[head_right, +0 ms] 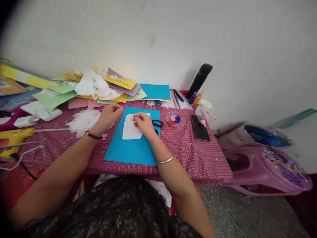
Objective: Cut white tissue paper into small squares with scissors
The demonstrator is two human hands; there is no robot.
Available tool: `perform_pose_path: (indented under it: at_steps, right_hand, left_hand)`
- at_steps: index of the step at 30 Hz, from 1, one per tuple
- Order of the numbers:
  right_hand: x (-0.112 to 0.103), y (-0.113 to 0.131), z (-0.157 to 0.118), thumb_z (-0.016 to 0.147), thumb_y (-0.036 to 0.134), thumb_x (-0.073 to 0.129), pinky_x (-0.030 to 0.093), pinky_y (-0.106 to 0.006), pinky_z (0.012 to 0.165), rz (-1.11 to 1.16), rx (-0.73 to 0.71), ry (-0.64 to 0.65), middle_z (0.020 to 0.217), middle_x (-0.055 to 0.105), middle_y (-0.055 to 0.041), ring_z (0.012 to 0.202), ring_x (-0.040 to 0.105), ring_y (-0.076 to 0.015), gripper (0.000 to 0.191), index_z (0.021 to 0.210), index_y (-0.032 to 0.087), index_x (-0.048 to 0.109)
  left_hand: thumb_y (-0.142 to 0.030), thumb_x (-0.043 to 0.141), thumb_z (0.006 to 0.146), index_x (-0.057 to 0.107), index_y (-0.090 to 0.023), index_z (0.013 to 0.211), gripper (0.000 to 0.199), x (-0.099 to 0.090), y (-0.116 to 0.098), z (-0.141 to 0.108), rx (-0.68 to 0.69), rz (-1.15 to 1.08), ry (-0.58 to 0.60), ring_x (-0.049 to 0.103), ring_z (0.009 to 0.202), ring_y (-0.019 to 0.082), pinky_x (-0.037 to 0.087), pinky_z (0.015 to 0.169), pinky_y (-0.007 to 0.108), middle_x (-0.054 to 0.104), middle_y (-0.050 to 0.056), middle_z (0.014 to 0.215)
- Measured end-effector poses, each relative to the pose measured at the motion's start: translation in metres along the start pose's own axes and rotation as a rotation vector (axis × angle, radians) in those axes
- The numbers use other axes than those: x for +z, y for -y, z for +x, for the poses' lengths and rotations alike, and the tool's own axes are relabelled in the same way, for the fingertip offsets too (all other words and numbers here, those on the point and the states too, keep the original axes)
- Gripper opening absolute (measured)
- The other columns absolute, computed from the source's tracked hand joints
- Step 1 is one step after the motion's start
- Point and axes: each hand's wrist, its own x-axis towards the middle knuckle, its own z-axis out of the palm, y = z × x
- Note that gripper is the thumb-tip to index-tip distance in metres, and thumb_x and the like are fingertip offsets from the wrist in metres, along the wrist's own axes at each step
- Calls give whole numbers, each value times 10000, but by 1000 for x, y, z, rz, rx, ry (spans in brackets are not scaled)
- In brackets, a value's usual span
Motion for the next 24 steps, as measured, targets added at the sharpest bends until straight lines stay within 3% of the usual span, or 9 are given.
perform_pose_path:
  at_steps: [3,6,10,13,20,24]
  right_hand:
    - [0,0,0,793,128,552,500,-199,531,-10,7,3,682,660,27,530,580,-81,98,790,198,620]
    - [1,-1,-1,790,123,534,480,-210,516,-26,10,6,678,660,26,516,572,-88,115,778,197,621]
    - [1,-4,0,768,113,524,435,-206,478,-54,16,15,636,640,41,477,541,-89,126,764,202,612]
    - [1,-7,1,756,113,526,412,-206,460,-82,24,29,611,627,48,446,516,-86,121,738,201,606]
    - [-1,-11,2,745,124,549,396,-207,464,-129,26,57,572,602,52,452,499,-89,96,708,187,610]
    - [-2,-12,3,734,144,582,404,-208,471,-138,32,68,583,610,50,467,512,-91,59,725,184,624]
  left_hand:
    - [-414,627,789,601,-196,709,234,-1,10,3,51,422,58,564,695,222,393,637,309,615,53,694]
    - [-480,649,779,643,-171,808,310,7,17,1,154,674,121,595,856,319,428,738,384,644,136,848]
    - [-459,690,754,650,-168,1089,445,21,25,3,241,714,175,496,1152,429,372,938,531,592,212,1220]
    - [-425,711,731,664,-162,1062,425,29,32,10,214,576,240,423,1250,457,301,1012,586,522,212,1355]
    - [-277,729,647,631,-190,775,184,28,34,18,262,405,281,534,1131,317,376,1015,424,638,122,1160]
    - [-196,666,638,582,-203,675,92,22,28,14,218,350,214,578,905,269,435,844,376,656,76,873]
